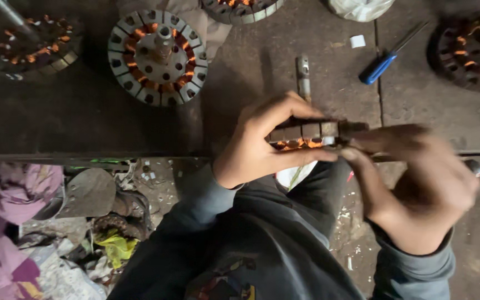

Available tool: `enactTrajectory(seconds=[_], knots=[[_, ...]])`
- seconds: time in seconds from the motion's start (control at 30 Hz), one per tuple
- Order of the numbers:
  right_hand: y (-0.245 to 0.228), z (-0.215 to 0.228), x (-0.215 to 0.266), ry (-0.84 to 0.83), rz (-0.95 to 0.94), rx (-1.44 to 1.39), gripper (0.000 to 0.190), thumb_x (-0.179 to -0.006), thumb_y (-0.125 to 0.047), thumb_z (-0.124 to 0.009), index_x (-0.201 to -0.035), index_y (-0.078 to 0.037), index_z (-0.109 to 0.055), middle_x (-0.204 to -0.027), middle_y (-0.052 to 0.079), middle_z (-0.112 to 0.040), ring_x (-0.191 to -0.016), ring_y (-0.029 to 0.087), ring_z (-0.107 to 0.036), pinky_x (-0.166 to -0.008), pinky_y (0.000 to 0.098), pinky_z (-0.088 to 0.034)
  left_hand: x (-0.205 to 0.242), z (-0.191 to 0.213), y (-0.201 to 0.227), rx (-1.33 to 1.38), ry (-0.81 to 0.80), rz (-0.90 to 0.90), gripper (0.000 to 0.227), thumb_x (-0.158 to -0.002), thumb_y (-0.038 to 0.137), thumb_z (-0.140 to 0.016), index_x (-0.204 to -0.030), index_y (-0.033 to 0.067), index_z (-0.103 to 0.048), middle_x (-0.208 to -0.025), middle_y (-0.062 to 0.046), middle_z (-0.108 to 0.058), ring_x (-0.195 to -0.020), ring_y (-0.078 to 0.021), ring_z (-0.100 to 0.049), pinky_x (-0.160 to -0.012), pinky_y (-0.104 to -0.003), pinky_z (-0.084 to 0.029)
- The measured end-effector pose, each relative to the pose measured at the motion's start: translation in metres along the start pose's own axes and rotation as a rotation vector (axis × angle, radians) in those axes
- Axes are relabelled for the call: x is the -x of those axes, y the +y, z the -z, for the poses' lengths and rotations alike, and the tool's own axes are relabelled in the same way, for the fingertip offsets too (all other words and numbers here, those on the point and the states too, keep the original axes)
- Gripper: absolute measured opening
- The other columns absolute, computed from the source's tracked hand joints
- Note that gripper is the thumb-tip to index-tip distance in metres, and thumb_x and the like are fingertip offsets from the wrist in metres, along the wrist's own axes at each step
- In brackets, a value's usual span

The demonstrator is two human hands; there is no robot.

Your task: The person inserts small white rectangular pieces into the slots of a circular metal component with copper windings. They use a screwdriver to push the pieces into place and adjust the component's position on the workbench.

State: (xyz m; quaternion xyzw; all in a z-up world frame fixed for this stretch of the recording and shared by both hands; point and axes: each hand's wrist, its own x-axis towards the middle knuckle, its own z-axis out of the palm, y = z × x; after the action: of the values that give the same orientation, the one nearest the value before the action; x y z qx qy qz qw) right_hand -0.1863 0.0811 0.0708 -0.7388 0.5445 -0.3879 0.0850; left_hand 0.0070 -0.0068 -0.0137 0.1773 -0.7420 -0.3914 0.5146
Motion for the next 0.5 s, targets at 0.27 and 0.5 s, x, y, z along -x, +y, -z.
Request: enactTrajectory(seconds=[0.27,0.5], knots=[[0.008,-0.044,0.020,0.041,-0.257,-0.551,0.074,-0.089,-0.045,-0.082,-0.135,0.003,-0.051,-0.136,0.009,-0.055,-0.125,0.019,-0.056,-0.112,0.0322,-0.045,0.021,0.001,0.023,-0.239,0.070,0.040,0.047,-0.082,0.020,-0.089,-0.125,0.0114,-0.072,-0.105,-0.001,-0.066,-0.091,-0.0138,-0.064,-0.082,-0.027,-0.052],[0.029,-0.068,0.071,0.199,-0.104,-0.368,0.059,-0.102,-0.049,-0.080,-0.131,-0.002,-0.058,-0.117,0.007,-0.060,-0.109,0.017,-0.056,-0.099,0.0285,-0.046,0.033,-0.008,0.039,-0.191,0.038,0.010,0.043,-0.083,0.017,-0.087,-0.122,0.0142,-0.069,-0.107,0.002,-0.066,-0.096,-0.0149,-0.063,-0.091,-0.029,-0.048]])
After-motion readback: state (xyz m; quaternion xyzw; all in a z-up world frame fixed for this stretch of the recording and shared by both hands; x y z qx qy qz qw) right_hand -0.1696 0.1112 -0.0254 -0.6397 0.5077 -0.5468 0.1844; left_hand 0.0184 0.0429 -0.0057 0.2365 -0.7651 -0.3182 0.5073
